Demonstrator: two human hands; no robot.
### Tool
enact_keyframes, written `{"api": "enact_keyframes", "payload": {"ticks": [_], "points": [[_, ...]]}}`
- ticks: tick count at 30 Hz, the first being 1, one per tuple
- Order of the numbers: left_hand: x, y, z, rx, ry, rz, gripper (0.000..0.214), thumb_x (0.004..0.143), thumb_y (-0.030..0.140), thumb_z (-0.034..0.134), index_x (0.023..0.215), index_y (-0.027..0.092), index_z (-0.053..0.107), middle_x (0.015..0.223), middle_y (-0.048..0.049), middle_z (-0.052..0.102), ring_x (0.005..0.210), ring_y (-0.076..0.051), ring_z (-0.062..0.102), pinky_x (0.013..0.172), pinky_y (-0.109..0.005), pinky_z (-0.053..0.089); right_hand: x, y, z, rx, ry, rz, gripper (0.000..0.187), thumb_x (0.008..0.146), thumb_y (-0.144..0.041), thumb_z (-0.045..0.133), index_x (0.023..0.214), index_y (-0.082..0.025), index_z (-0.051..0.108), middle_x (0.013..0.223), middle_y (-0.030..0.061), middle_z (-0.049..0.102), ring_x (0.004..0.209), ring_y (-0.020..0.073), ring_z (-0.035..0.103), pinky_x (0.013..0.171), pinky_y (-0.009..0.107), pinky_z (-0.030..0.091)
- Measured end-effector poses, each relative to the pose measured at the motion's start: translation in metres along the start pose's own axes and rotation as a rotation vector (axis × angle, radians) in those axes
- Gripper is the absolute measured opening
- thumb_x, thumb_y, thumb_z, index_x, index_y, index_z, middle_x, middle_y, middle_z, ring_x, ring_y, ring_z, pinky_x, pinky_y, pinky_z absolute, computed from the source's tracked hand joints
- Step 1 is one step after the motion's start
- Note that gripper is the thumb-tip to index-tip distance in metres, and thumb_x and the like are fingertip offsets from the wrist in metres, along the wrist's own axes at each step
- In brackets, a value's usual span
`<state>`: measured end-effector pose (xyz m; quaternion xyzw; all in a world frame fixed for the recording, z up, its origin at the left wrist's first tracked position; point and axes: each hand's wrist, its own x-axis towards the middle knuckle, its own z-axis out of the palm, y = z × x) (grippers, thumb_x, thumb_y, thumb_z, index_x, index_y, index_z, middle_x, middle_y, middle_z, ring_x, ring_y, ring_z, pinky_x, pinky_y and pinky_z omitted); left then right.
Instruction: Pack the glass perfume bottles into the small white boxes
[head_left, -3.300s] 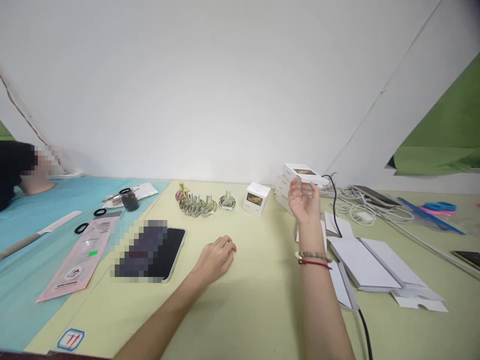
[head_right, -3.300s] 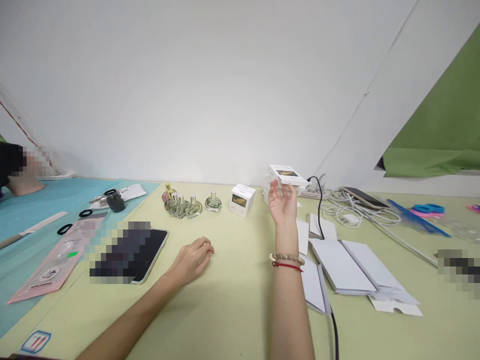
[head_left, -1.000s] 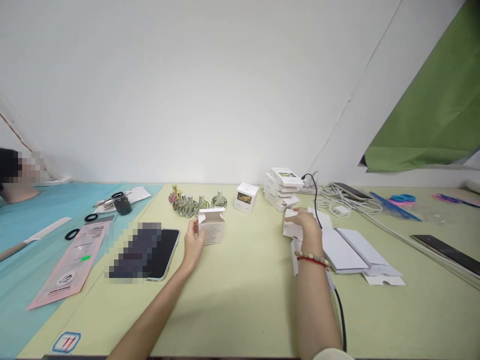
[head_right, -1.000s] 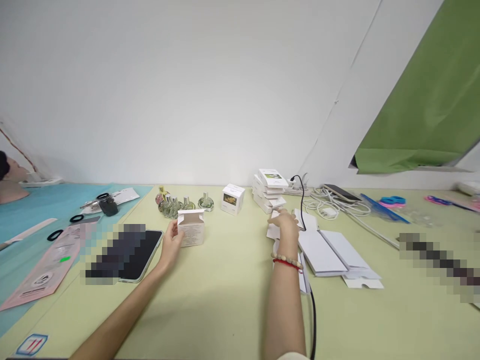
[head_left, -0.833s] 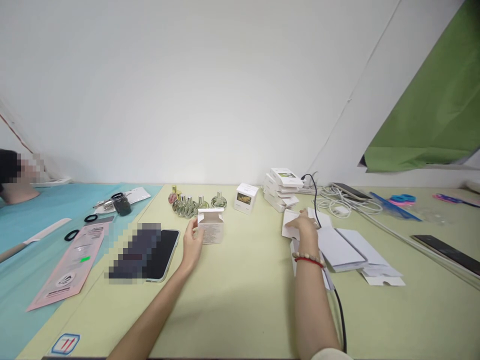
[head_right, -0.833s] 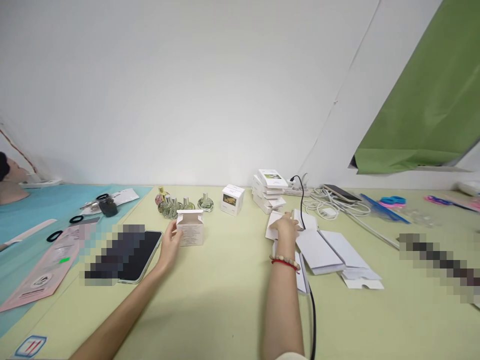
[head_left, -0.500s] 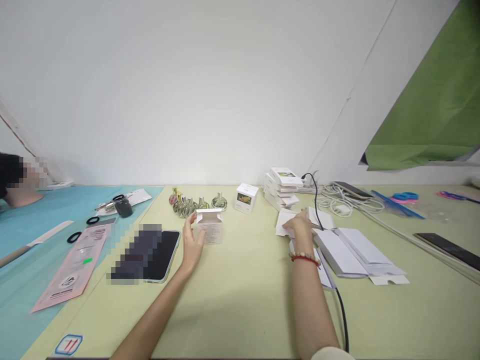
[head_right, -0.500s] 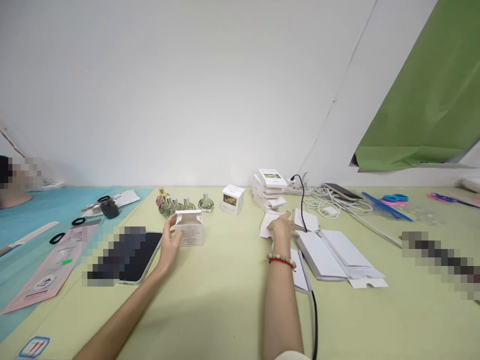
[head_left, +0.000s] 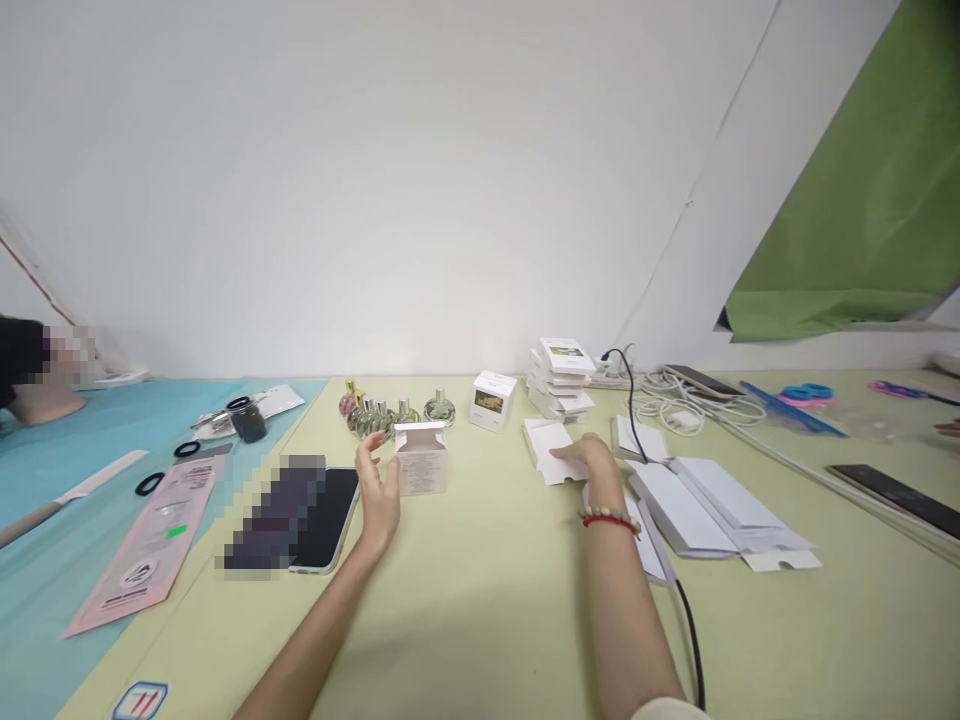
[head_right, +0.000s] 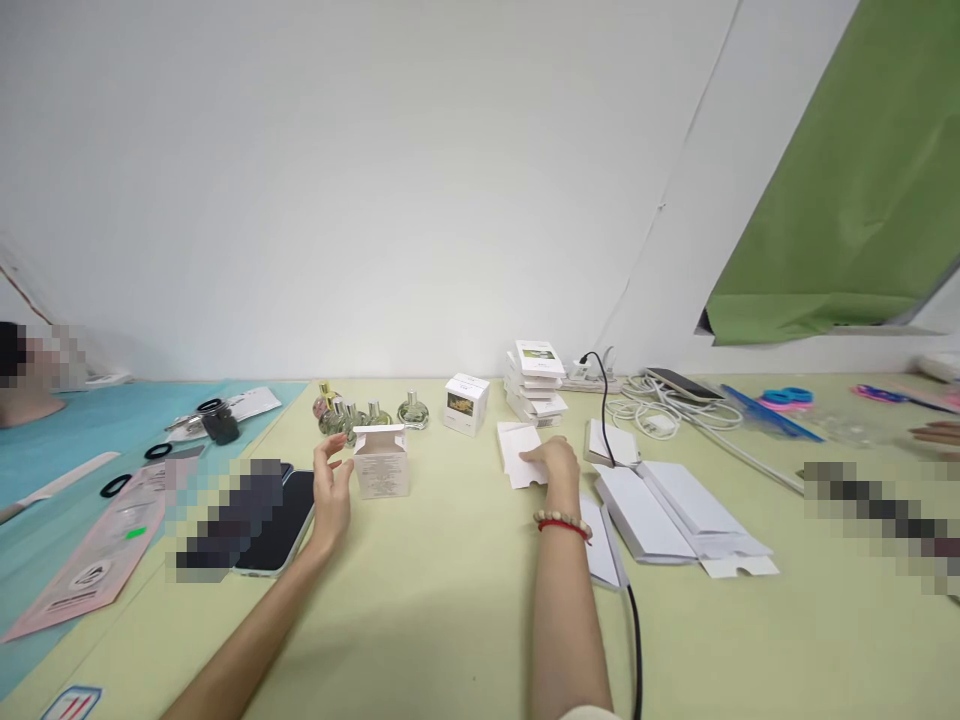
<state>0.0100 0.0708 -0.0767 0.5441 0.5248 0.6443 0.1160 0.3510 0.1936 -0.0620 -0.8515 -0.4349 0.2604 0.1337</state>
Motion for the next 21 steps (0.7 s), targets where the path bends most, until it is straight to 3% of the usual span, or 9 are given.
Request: {"api": "enact_keyframes", "payload": {"ticks": [5, 8, 10, 12, 15, 18, 21], "points": [[0.0, 0.01, -0.005, 0.034, 0.102, 0.091, 0.037, 0.086, 0.034, 0.037, 0.115, 0.011, 0.039, 0.114, -0.0087, 0.039, 0.108, -0.013, 0.038, 0.088, -0.021, 0.032, -0.018, -0.007, -0.017, 0.061, -0.11, -0.153, 0.057, 0.061, -0.026, 0.069, 0.113, -0.007, 0.052, 0.105, 0.0146, 0.056, 0.091, 0.0236, 0.056, 0.075, 0.03, 0.045], [-0.001, 0.022, -0.009, 0.042, 0.176, 0.226, 0.032, 0.086, 0.032, 0.039, 0.108, 0.009, 0.041, 0.111, -0.0099, 0.04, 0.107, -0.014, 0.039, 0.089, -0.023, 0.033, -0.045, -0.02, -0.036, 0.145, -0.141, -0.319, 0.05, 0.067, -0.023, 0.064, 0.115, -0.014, 0.052, 0.108, 0.0081, 0.056, 0.09, 0.0177, 0.056, 0.068, 0.022, 0.043], [-0.002, 0.03, -0.011, 0.014, 0.165, 0.321, 0.026, 0.087, 0.031, 0.039, 0.101, 0.008, 0.042, 0.105, -0.0098, 0.043, 0.102, -0.013, 0.042, 0.088, -0.023, 0.034, -0.071, -0.032, -0.049, 0.203, -0.168, -0.451, 0.048, 0.07, -0.031, 0.062, 0.115, -0.021, 0.051, 0.11, 0.0034, 0.055, 0.091, 0.0148, 0.055, 0.064, 0.018, 0.042], [-0.004, 0.036, -0.011, -0.026, 0.11, 0.354, 0.025, 0.089, 0.031, 0.038, 0.097, 0.008, 0.043, 0.099, -0.0093, 0.045, 0.097, -0.012, 0.044, 0.084, -0.022, 0.035, -0.1, -0.046, -0.058, 0.302, -0.208, -0.633, 0.05, 0.071, -0.039, 0.061, 0.115, -0.021, 0.049, 0.11, 0.0047, 0.054, 0.089, 0.0154, 0.055, 0.061, 0.018, 0.041], [-0.008, 0.041, -0.009, -0.134, -0.034, 0.244, 0.031, 0.092, 0.035, 0.036, 0.107, 0.009, 0.043, 0.098, -0.0094, 0.047, 0.092, -0.011, 0.046, 0.081, -0.02, 0.038, -0.141, -0.065, -0.062, 0.403, -0.352, -0.848, 0.058, 0.075, -0.047, 0.055, 0.124, -0.022, 0.035, 0.107, 0.0074, 0.054, 0.086, 0.0159, 0.055, 0.06, 0.02, 0.042], [-0.012, 0.043, -0.006, -0.268, -0.217, 0.097, 0.043, 0.094, 0.039, 0.035, 0.128, 0.013, 0.035, 0.106, -0.0095, 0.045, 0.092, -0.01, 0.048, 0.082, -0.02, 0.04, -0.17, -0.079, -0.057, 0.321, -0.58, -1.044, 0.052, 0.081, -0.049, 0.048, 0.122, -0.023, 0.031, 0.108, 0.0063, 0.052, 0.086, 0.0144, 0.052, 0.062, 0.02, 0.041], [-0.014, 0.047, -0.005, -0.341, -0.288, 0.059, 0.053, 0.093, 0.041, 0.037, 0.137, 0.014, 0.025, 0.111, -0.0096, 0.043, 0.092, -0.01, 0.049, 0.079, -0.018, 0.043, -0.184, -0.088, -0.048, 0.226, -0.776, -1.121, 0.051, 0.084, -0.048, 0.044, 0.124, -0.023, 0.026, 0.109, 0.0064, 0.051, 0.095, 0.0152, 0.05, 0.071, 0.022, 0.042]]}}
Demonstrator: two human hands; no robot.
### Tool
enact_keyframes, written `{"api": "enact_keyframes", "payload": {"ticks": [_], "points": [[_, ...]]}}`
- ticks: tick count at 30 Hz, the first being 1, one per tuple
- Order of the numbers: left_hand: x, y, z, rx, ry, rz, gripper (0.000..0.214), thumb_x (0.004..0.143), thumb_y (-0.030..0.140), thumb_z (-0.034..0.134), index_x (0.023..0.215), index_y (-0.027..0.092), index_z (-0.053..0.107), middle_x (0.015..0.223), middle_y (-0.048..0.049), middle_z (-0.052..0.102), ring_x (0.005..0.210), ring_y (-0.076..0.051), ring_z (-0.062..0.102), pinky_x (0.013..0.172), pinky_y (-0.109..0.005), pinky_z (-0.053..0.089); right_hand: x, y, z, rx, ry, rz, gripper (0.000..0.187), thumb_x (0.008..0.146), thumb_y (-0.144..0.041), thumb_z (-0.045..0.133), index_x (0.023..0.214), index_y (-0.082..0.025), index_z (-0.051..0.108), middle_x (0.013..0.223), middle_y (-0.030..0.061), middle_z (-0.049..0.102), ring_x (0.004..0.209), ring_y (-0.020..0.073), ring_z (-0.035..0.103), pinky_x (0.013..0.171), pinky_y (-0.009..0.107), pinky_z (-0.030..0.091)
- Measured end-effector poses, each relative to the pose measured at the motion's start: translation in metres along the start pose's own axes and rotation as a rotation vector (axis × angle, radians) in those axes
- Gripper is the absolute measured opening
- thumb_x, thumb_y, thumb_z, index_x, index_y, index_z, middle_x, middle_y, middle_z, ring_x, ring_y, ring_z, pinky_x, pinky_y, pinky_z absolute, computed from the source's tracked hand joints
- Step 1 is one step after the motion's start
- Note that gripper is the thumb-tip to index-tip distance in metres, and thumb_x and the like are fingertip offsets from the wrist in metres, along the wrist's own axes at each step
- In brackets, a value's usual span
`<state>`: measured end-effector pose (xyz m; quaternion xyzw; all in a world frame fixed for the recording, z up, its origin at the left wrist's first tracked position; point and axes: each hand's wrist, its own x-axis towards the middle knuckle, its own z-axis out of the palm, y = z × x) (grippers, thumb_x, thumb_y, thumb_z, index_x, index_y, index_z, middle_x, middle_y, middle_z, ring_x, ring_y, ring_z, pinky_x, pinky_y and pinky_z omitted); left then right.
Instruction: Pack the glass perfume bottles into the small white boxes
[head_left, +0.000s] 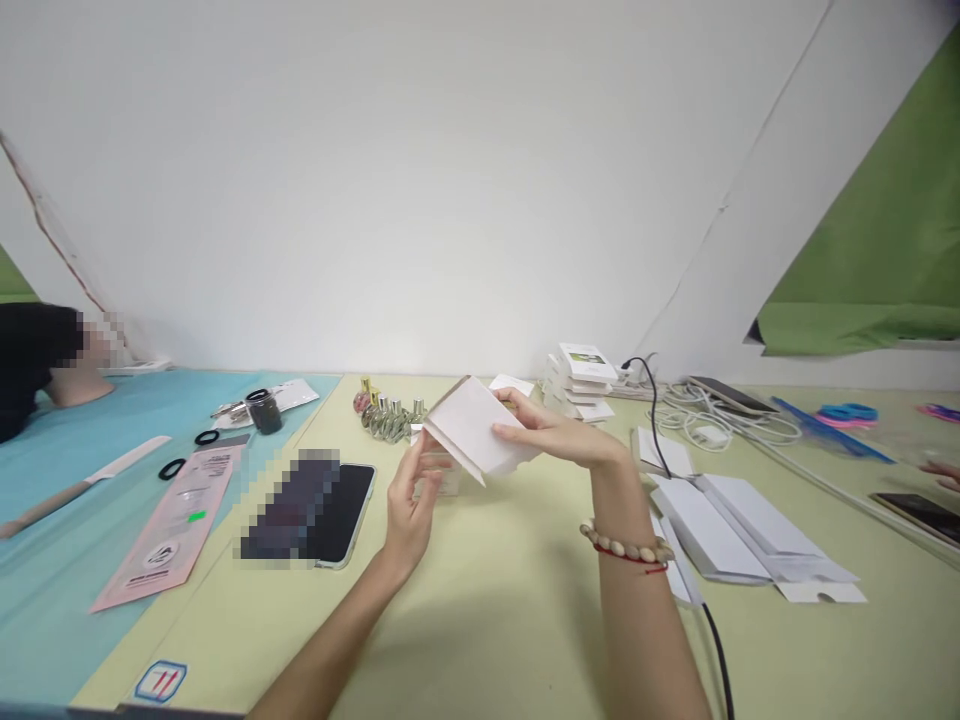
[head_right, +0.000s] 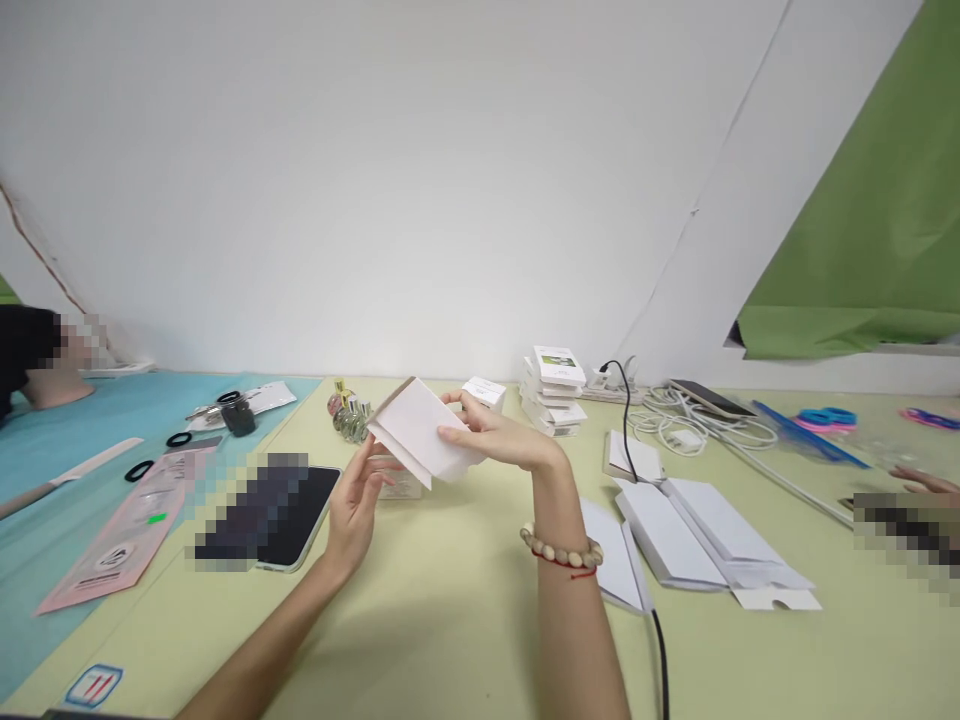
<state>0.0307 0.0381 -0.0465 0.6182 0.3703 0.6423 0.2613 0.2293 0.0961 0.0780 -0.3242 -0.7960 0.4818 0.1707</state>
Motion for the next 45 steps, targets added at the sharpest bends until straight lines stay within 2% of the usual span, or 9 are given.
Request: {"api": "enact_keyframes", "payload": {"ticks": [7, 10, 16, 19, 24, 28, 32, 37, 45], "points": [[-0.001, 0.009, 0.004, -0.012, -0.027, -0.083, 0.063, 0.095, 0.044, 0.031, 0.142, 0.011, 0.006, 0.131, -0.0112, 0.021, 0.121, -0.013, 0.029, 0.1, -0.018, 0.034, 0.015, -0.013, 0.02, -0.143, -0.138, 0.083, 0.061, 0.086, -0.056, 0.032, 0.135, -0.026, 0.014, 0.131, 0.0059, 0.03, 0.116, 0.0157, 0.036, 0.089, 0.024, 0.037], [-0.002, 0.008, 0.004, 0.069, 0.04, -0.091, 0.062, 0.096, 0.046, 0.025, 0.143, 0.01, 0.007, 0.135, -0.008, 0.011, 0.128, -0.012, 0.012, 0.106, -0.016, 0.023, 0.018, -0.019, 0.026, -0.136, -0.196, 0.07, 0.054, 0.088, -0.055, 0.025, 0.133, -0.025, 0.023, 0.125, 0.0064, 0.038, 0.108, 0.0151, 0.043, 0.085, 0.025, 0.041], [-0.001, -0.001, 0.006, 0.036, 0.003, -0.164, 0.057, 0.096, 0.05, 0.018, 0.14, 0.014, 0.021, 0.133, -0.0076, 0.017, 0.125, -0.012, 0.022, 0.107, -0.02, 0.024, 0.02, -0.021, 0.029, -0.106, -0.281, 0.015, 0.05, 0.087, -0.049, 0.036, 0.13, -0.024, 0.032, 0.113, 0.0083, 0.045, 0.094, 0.0134, 0.049, 0.073, 0.022, 0.047], [0.0, -0.001, 0.006, -0.005, 0.031, -0.167, 0.051, 0.096, 0.047, 0.022, 0.135, 0.015, 0.03, 0.131, -0.0073, 0.024, 0.122, -0.011, 0.028, 0.103, -0.017, 0.029, 0.018, -0.023, 0.028, -0.079, -0.302, 0.008, 0.049, 0.086, -0.048, 0.038, 0.13, -0.028, 0.036, 0.122, 0.0079, 0.038, 0.099, 0.0152, 0.048, 0.067, 0.019, 0.05], [0.001, 0.003, 0.005, -0.073, 0.151, -0.213, 0.043, 0.095, 0.045, 0.027, 0.128, 0.017, 0.026, 0.116, -0.0082, 0.04, 0.096, -0.008, 0.048, 0.078, -0.013, 0.044, 0.019, -0.021, 0.029, -0.069, -0.118, 0.051, 0.051, 0.085, -0.054, 0.033, 0.127, -0.025, 0.04, 0.111, 0.0094, 0.043, 0.089, 0.0161, 0.05, 0.059, 0.026, 0.054], [0.001, 0.004, 0.006, -0.15, 0.221, -0.256, 0.04, 0.093, 0.047, 0.031, 0.114, 0.015, 0.02, 0.098, -0.0072, 0.047, 0.073, -0.006, 0.05, 0.058, -0.01, 0.041, 0.026, -0.016, 0.032, -0.063, 0.005, 0.043, 0.043, 0.087, -0.048, 0.035, 0.124, -0.026, 0.033, 0.092, 0.0064, 0.047, 0.079, 0.0143, 0.052, 0.053, 0.028, 0.054], [0.003, 0.004, 0.007, -0.167, 0.245, -0.248, 0.04, 0.091, 0.049, 0.035, 0.103, 0.013, 0.024, 0.09, -0.0059, 0.046, 0.067, -0.005, 0.046, 0.054, -0.008, 0.038, 0.025, -0.02, 0.037, -0.206, 0.058, -0.007, 0.033, 0.088, -0.044, 0.033, 0.103, -0.021, 0.052, 0.102, 0.0071, 0.047, 0.08, 0.0138, 0.05, 0.05, 0.023, 0.052], [0.007, 0.007, 0.006, -0.221, 0.219, -0.283, 0.038, 0.089, 0.047, 0.039, 0.103, 0.014, 0.028, 0.09, -0.0053, 0.046, 0.065, -0.004, 0.044, 0.054, -0.008, 0.038, 0.019, -0.027, 0.044, -0.259, 0.076, 0.031, 0.04, 0.088, -0.045, 0.029, 0.117, -0.026, 0.05, 0.121, 0.0042, 0.042, 0.089, 0.0161, 0.05, 0.048, 0.019, 0.051], [0.004, 0.004, 0.006, -0.187, 0.207, -0.292, 0.037, 0.092, 0.046, 0.036, 0.114, 0.017, 0.031, 0.098, -0.0059, 0.047, 0.073, -0.006, 0.048, 0.06, -0.01, 0.039, 0.023, -0.016, 0.039, -0.46, 0.124, -0.009, 0.025, 0.083, -0.036, 0.044, 0.1, -0.022, 0.056, 0.099, 0.0015, 0.056, 0.076, 0.012, 0.053, 0.063, 0.026, 0.045]]}}
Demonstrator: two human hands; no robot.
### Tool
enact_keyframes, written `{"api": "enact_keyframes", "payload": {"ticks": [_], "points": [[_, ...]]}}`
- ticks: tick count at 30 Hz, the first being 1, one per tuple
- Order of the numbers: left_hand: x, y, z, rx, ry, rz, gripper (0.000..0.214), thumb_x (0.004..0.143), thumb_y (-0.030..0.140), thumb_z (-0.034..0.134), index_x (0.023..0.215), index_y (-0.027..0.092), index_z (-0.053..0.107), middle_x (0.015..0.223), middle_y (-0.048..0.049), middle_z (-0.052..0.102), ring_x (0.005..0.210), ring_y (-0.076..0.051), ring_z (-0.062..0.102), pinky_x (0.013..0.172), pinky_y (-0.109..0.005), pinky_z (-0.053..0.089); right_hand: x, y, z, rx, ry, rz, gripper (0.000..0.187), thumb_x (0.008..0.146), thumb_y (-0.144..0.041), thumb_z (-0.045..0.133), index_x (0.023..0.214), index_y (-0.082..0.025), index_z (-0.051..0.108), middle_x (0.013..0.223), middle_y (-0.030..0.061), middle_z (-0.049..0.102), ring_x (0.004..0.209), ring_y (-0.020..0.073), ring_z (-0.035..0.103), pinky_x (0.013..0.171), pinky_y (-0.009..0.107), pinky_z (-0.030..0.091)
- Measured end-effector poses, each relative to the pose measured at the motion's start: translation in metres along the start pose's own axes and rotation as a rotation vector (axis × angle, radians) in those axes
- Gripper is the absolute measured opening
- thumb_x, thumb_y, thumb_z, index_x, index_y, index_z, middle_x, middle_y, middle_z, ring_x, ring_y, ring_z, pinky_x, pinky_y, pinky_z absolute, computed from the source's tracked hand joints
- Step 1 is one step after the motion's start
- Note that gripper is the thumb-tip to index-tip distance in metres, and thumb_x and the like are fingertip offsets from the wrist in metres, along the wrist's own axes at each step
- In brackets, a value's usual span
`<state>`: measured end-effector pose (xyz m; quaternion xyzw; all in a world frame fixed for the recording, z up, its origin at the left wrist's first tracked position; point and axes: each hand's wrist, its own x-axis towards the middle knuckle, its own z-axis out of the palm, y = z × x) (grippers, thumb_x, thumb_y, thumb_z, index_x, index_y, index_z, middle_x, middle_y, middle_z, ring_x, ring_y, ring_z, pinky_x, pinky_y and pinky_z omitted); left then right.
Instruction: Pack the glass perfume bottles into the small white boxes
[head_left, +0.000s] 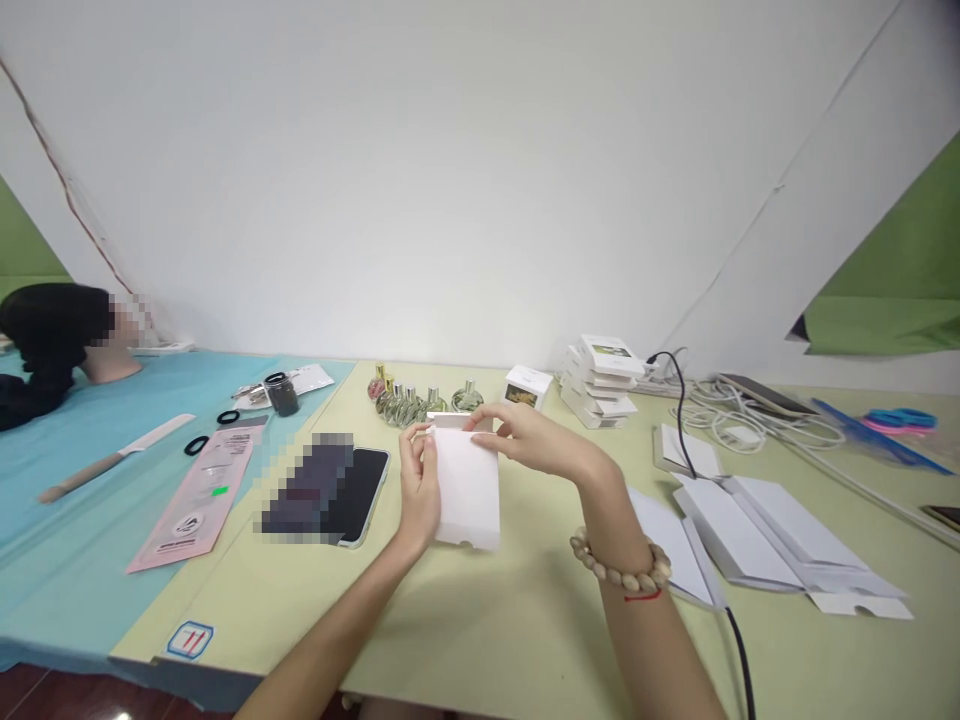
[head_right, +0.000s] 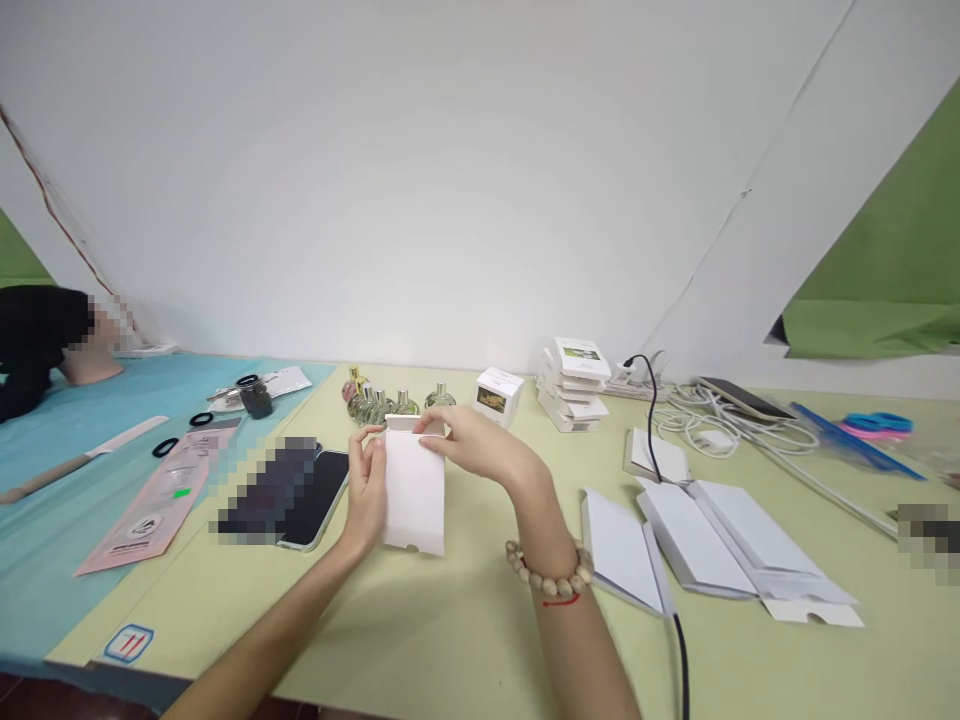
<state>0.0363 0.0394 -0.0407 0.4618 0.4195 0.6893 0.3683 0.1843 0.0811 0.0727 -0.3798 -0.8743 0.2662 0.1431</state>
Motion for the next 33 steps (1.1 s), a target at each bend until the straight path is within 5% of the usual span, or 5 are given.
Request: {"api": "enact_keyframes", "payload": {"ticks": [7, 14, 19, 23, 33], "points": [[0.002, -0.005, -0.003, 0.112, 0.022, 0.119, 0.04, 0.096, 0.044, 0.028, 0.117, 0.014, 0.046, 0.117, -0.0065, 0.039, 0.108, -0.01, 0.04, 0.089, -0.014, 0.035, 0.002, -0.001, -0.002, -0.002, 0.065, -0.068, 0.02, 0.083, -0.032, 0.047, 0.096, -0.023, 0.058, 0.099, -0.0023, 0.057, 0.082, 0.011, 0.053, 0.071, 0.026, 0.042], [0.001, -0.004, -0.005, 0.117, -0.081, 0.165, 0.042, 0.093, 0.042, 0.036, 0.126, 0.015, 0.036, 0.125, -0.009, 0.031, 0.111, -0.012, 0.039, 0.086, -0.014, 0.039, 0.006, 0.003, 0.0, 0.027, 0.11, -0.133, 0.023, 0.082, -0.033, 0.048, 0.103, -0.025, 0.054, 0.104, -0.0012, 0.056, 0.084, 0.0129, 0.053, 0.072, 0.028, 0.042], [0.001, -0.009, -0.002, 0.225, -0.083, 0.322, 0.043, 0.092, 0.035, 0.04, 0.128, 0.016, 0.026, 0.127, -0.0104, 0.026, 0.119, -0.012, 0.03, 0.103, -0.02, 0.027, 0.008, 0.004, 0.002, 0.038, 0.15, -0.17, 0.04, 0.083, -0.033, 0.049, 0.123, -0.031, 0.044, 0.121, -0.0033, 0.048, 0.091, 0.0133, 0.052, 0.077, 0.027, 0.044], [-0.001, -0.012, 0.004, 0.123, -0.116, 0.288, 0.05, 0.093, 0.035, 0.039, 0.129, 0.02, 0.008, 0.123, -0.0113, 0.03, 0.112, -0.01, 0.038, 0.097, -0.021, 0.035, 0.01, 0.005, 0.004, -0.001, 0.141, -0.182, 0.029, 0.084, -0.03, 0.046, 0.111, -0.027, 0.056, 0.111, -0.003, 0.055, 0.09, 0.0132, 0.053, 0.077, 0.027, 0.044], [0.0, -0.006, -0.001, -0.024, 0.001, 0.089, 0.05, 0.094, 0.048, 0.03, 0.131, 0.02, 0.013, 0.112, -0.0124, 0.04, 0.089, -0.009, 0.05, 0.075, -0.016, 0.044, 0.01, 0.001, 0.002, 0.201, 0.156, -0.137, 0.026, 0.085, -0.037, 0.043, 0.103, -0.022, 0.054, 0.112, 0.0021, 0.052, 0.078, 0.0113, 0.054, 0.053, 0.02, 0.046]]}}
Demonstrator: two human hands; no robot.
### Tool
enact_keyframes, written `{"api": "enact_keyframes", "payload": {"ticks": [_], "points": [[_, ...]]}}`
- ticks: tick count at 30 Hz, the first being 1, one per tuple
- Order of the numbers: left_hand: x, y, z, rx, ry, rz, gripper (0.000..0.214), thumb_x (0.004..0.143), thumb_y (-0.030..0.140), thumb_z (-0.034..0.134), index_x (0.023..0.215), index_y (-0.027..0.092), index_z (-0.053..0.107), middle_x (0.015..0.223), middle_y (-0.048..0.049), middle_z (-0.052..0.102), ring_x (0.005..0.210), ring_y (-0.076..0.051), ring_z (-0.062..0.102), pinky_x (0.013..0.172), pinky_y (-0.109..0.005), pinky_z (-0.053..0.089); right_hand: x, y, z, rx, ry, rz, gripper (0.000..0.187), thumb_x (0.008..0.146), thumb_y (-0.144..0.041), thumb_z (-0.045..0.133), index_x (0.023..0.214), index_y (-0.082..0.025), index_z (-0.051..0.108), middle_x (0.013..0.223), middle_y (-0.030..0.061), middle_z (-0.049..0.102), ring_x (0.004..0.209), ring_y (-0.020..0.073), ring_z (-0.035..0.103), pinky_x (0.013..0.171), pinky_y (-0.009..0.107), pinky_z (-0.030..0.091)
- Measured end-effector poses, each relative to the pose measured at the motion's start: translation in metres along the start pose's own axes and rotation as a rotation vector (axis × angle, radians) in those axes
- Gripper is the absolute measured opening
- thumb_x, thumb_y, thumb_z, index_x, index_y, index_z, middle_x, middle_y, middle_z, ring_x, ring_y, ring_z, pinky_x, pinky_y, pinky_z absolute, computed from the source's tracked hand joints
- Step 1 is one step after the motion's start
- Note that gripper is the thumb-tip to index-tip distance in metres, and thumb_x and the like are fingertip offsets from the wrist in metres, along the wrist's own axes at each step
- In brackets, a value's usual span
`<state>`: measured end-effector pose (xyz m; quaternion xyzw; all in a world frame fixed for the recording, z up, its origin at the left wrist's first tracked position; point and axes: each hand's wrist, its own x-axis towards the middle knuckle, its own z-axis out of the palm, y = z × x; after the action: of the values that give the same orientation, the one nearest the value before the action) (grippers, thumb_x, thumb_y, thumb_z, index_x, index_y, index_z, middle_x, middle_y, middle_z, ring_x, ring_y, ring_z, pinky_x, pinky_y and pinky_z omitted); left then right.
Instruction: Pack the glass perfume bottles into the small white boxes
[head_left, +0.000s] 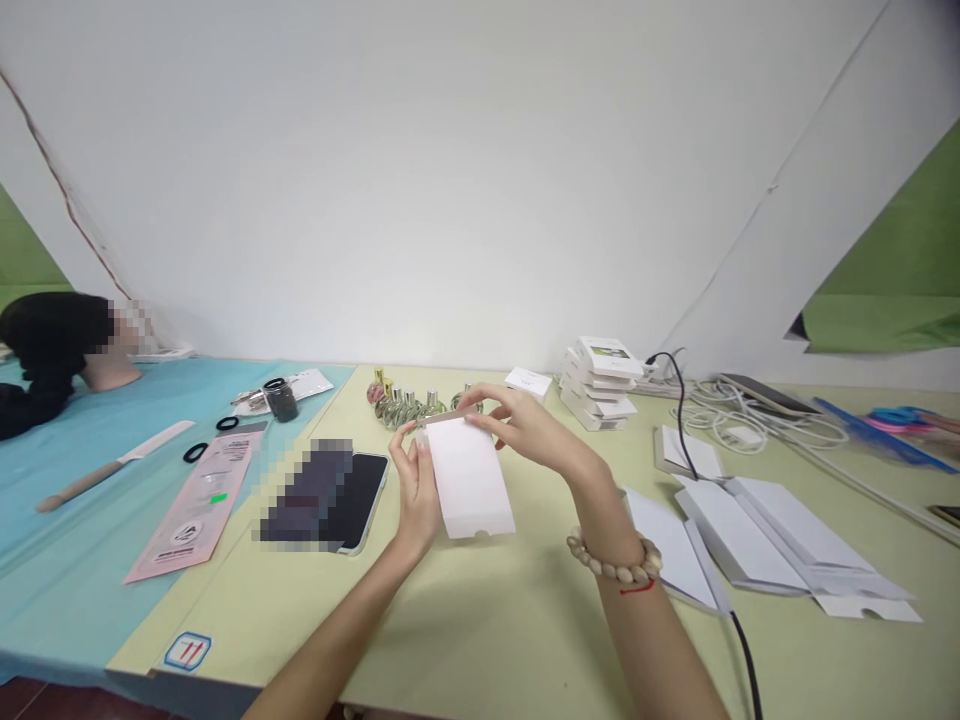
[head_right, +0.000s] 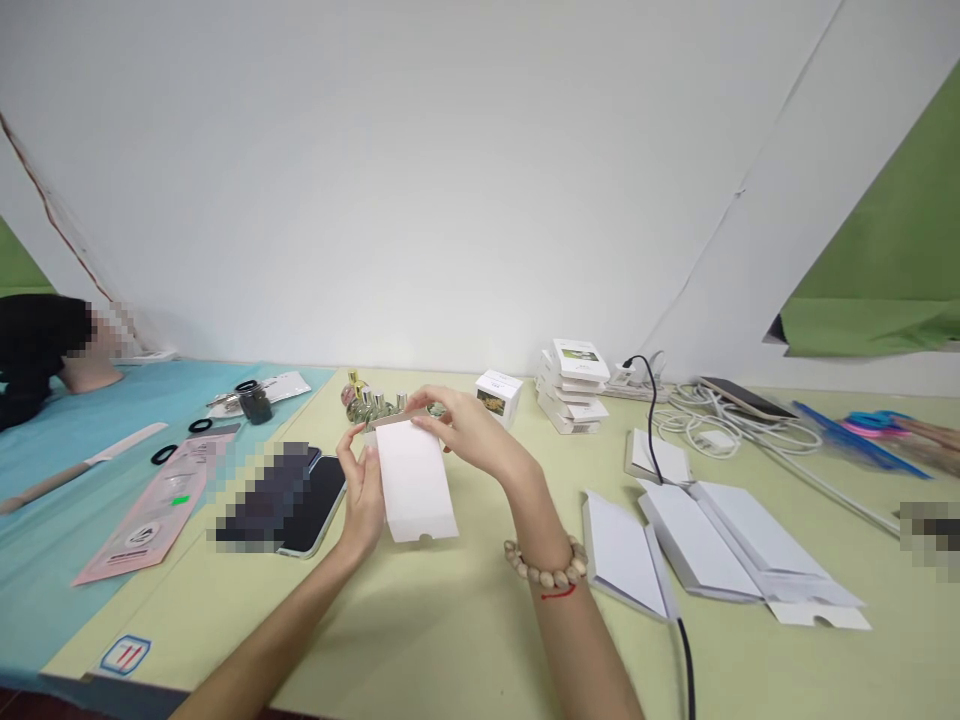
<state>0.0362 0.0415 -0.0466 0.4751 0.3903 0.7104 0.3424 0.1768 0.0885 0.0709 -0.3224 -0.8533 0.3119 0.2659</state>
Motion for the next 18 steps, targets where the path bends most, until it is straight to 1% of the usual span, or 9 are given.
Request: {"api": "enact_keyframes", "payload": {"ticks": [2, 4, 6, 10, 13, 18], "points": [[0.0007, 0.0007, -0.0004, 0.021, 0.007, -0.002, 0.051, 0.093, 0.049, 0.031, 0.132, 0.02, 0.015, 0.112, -0.0117, 0.041, 0.089, -0.009, 0.05, 0.075, -0.016, 0.044, -0.0004, -0.0012, 0.0006, -0.065, 0.01, -0.012, 0.024, 0.086, -0.034, 0.042, 0.098, -0.021, 0.058, 0.107, 0.0016, 0.055, 0.084, 0.0121, 0.053, 0.059, 0.021, 0.047], [0.0012, 0.0016, -0.0004, 0.042, -0.005, 0.002, 0.051, 0.094, 0.048, 0.032, 0.134, 0.02, 0.017, 0.116, -0.0111, 0.038, 0.094, -0.009, 0.048, 0.078, -0.015, 0.043, -0.0007, -0.002, 0.0009, -0.111, 0.005, -0.027, 0.024, 0.085, -0.032, 0.043, 0.098, -0.021, 0.06, 0.104, 0.0022, 0.056, 0.088, 0.0131, 0.052, 0.066, 0.022, 0.046], [0.0018, 0.0024, -0.0005, 0.073, -0.008, 0.007, 0.052, 0.094, 0.048, 0.031, 0.135, 0.019, 0.02, 0.121, -0.011, 0.033, 0.101, -0.01, 0.045, 0.082, -0.015, 0.041, -0.0007, -0.0026, 0.0007, -0.112, -0.014, -0.034, 0.025, 0.084, -0.033, 0.045, 0.1, -0.021, 0.061, 0.103, 0.0033, 0.057, 0.089, 0.0136, 0.053, 0.068, 0.023, 0.046], [0.0029, 0.0018, -0.0015, 0.136, 0.024, 0.039, 0.053, 0.093, 0.051, 0.03, 0.135, 0.019, 0.025, 0.13, -0.0098, 0.022, 0.115, -0.012, 0.034, 0.092, -0.016, 0.035, -0.0012, -0.0034, 0.0003, -0.04, -0.052, -0.01, 0.026, 0.084, -0.035, 0.044, 0.099, -0.019, 0.059, 0.105, 0.0047, 0.055, 0.084, 0.0135, 0.054, 0.058, 0.022, 0.047], [0.0027, -0.0001, -0.0018, 0.13, 0.007, 0.028, 0.054, 0.093, 0.052, 0.029, 0.136, 0.02, 0.022, 0.129, -0.0098, 0.023, 0.114, -0.013, 0.035, 0.093, -0.017, 0.035, -0.0015, -0.0028, 0.0012, -0.002, -0.057, 0.003, 0.025, 0.083, -0.034, 0.045, 0.099, -0.019, 0.057, 0.106, 0.0044, 0.054, 0.082, 0.0133, 0.054, 0.053, 0.02, 0.047], [0.0002, -0.0017, -0.0005, 0.13, -0.017, 0.047, 0.052, 0.093, 0.053, 0.029, 0.132, 0.02, 0.018, 0.127, -0.0097, 0.025, 0.108, -0.012, 0.038, 0.088, -0.016, 0.037, 0.0003, 0.0006, 0.0039, 0.018, -0.039, -0.022, 0.023, 0.082, -0.034, 0.047, 0.095, -0.018, 0.058, 0.103, 0.005, 0.053, 0.085, 0.0142, 0.053, 0.053, 0.02, 0.048]]}}
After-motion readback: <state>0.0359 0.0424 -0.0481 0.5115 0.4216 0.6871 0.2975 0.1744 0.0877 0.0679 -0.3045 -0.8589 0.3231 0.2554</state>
